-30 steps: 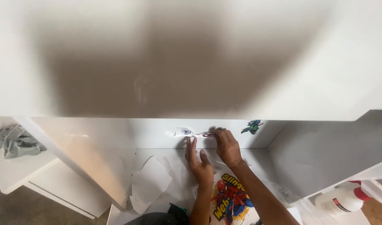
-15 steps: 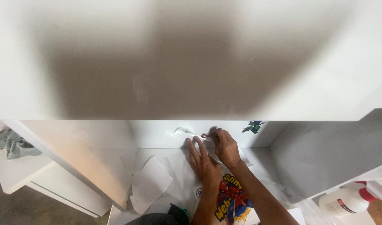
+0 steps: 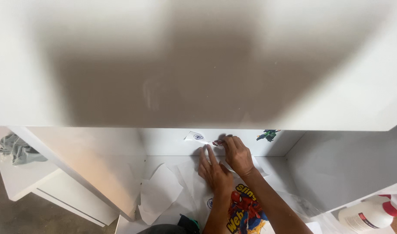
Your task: The person cuts out superhero stickers from a sheet using scissors and applies them to the inside of a white shelf. They peel the backing off each sticker and smooth it onto the surface.
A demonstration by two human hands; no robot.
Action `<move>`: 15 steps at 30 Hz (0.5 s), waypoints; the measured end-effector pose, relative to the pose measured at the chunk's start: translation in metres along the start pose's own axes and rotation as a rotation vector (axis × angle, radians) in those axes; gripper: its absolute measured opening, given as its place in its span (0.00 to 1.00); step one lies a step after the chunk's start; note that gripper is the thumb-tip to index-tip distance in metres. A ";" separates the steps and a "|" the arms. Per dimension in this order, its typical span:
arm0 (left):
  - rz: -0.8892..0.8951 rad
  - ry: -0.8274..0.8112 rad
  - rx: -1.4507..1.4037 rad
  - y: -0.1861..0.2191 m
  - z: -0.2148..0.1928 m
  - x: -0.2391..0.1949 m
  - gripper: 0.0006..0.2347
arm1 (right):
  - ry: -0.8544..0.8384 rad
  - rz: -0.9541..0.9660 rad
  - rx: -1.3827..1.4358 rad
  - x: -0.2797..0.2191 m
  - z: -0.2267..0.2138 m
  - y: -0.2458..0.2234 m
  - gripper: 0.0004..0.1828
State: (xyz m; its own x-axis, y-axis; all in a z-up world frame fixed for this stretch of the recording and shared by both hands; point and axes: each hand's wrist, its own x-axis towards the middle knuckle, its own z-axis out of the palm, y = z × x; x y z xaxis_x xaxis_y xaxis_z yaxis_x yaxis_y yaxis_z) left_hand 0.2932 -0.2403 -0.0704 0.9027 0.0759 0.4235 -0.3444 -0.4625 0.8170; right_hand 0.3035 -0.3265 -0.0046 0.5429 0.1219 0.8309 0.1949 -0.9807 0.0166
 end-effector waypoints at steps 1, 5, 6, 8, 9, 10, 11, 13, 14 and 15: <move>-0.013 -0.036 0.032 0.000 0.000 0.000 0.37 | -0.006 0.021 -0.006 -0.001 0.001 0.001 0.03; -0.013 -0.082 0.077 -0.005 0.002 -0.001 0.43 | -0.065 0.030 0.034 -0.007 0.008 0.009 0.05; -0.013 -0.080 0.077 -0.004 0.001 0.000 0.43 | -0.064 0.028 0.034 -0.004 0.006 0.006 0.05; 0.034 0.050 -0.042 -0.001 0.000 0.001 0.37 | -0.043 0.088 0.055 0.001 0.002 -0.001 0.01; 0.033 0.050 -0.042 -0.002 -0.001 0.002 0.37 | -0.043 0.087 0.056 0.002 0.002 -0.001 0.01; -0.019 0.050 -0.149 -0.003 -0.001 0.004 0.34 | -0.040 0.083 0.061 0.004 0.002 -0.002 0.03; -0.072 0.049 -0.256 -0.003 -0.002 0.006 0.30 | -0.037 0.079 0.067 0.005 0.002 -0.002 0.05; -0.081 0.084 -0.409 0.000 -0.009 0.013 0.24 | -0.073 0.107 0.111 0.007 -0.001 0.001 0.03; -0.090 0.119 -0.560 0.001 -0.013 0.017 0.25 | -0.109 0.135 0.154 0.007 -0.003 0.002 0.03; -0.093 0.120 -0.561 0.007 -0.021 0.019 0.25 | -0.112 0.135 0.154 0.007 -0.006 0.002 0.03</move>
State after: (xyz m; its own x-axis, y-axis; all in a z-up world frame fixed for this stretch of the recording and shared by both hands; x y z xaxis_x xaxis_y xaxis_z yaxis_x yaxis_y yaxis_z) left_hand 0.3022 -0.2240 -0.0484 0.9114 0.2085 0.3548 -0.3786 0.0868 0.9215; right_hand 0.3029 -0.3287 0.0051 0.6578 0.0160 0.7530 0.2324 -0.9553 -0.1827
